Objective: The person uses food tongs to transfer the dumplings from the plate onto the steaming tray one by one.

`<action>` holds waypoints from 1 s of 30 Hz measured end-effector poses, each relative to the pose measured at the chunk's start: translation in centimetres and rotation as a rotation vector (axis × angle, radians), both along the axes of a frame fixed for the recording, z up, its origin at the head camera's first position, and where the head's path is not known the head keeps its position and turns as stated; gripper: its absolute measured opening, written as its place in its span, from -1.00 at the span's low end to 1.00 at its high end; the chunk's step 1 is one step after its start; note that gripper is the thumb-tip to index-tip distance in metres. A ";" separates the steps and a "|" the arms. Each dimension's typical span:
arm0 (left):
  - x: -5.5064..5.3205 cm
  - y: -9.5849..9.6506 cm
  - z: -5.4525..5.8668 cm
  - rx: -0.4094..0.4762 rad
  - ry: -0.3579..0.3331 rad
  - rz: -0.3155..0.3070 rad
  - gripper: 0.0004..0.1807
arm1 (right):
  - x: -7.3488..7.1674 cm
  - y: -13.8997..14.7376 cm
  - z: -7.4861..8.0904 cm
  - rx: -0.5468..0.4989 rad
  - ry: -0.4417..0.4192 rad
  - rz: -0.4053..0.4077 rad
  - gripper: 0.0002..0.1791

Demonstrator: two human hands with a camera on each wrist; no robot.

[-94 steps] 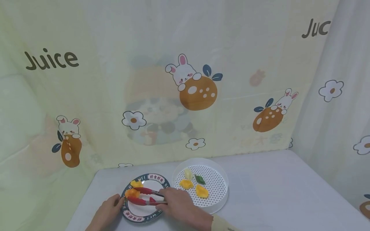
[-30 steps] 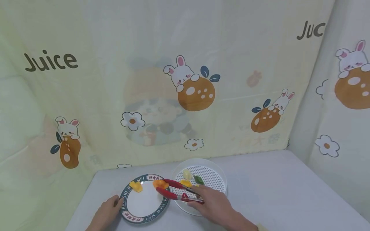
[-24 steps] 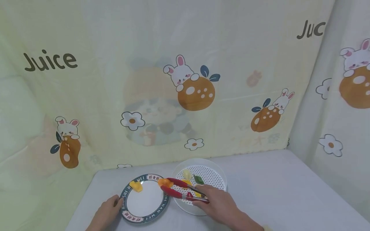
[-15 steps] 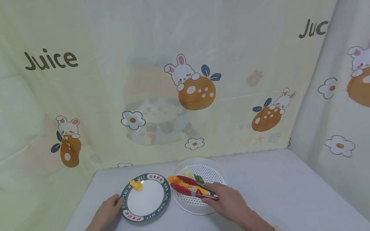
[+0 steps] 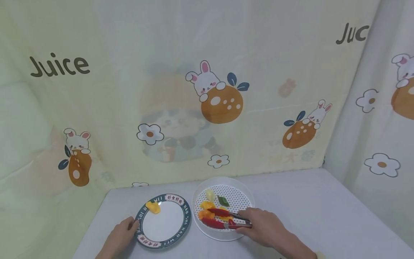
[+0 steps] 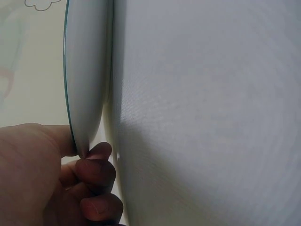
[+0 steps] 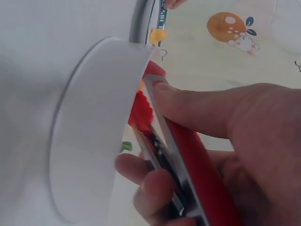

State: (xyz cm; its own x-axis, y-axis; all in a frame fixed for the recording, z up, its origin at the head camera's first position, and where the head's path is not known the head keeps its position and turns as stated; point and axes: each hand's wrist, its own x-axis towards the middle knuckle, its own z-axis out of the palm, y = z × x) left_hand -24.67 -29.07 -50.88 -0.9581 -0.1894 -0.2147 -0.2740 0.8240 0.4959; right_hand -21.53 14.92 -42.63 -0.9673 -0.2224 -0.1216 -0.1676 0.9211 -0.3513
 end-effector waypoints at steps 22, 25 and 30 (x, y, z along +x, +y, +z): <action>0.1 0.1 0.3 0.001 0.008 -0.018 -0.73 | 0.2 1.1 1.7 -0.038 0.050 -0.006 -0.35; 0.1 0.1 0.4 0.005 -0.002 -0.012 -0.72 | -0.1 1.3 1.9 -0.076 0.077 -0.032 -0.25; 0.1 0.1 0.3 0.018 -0.016 -0.001 -0.73 | -0.8 0.9 1.6 -0.116 0.086 -0.098 0.06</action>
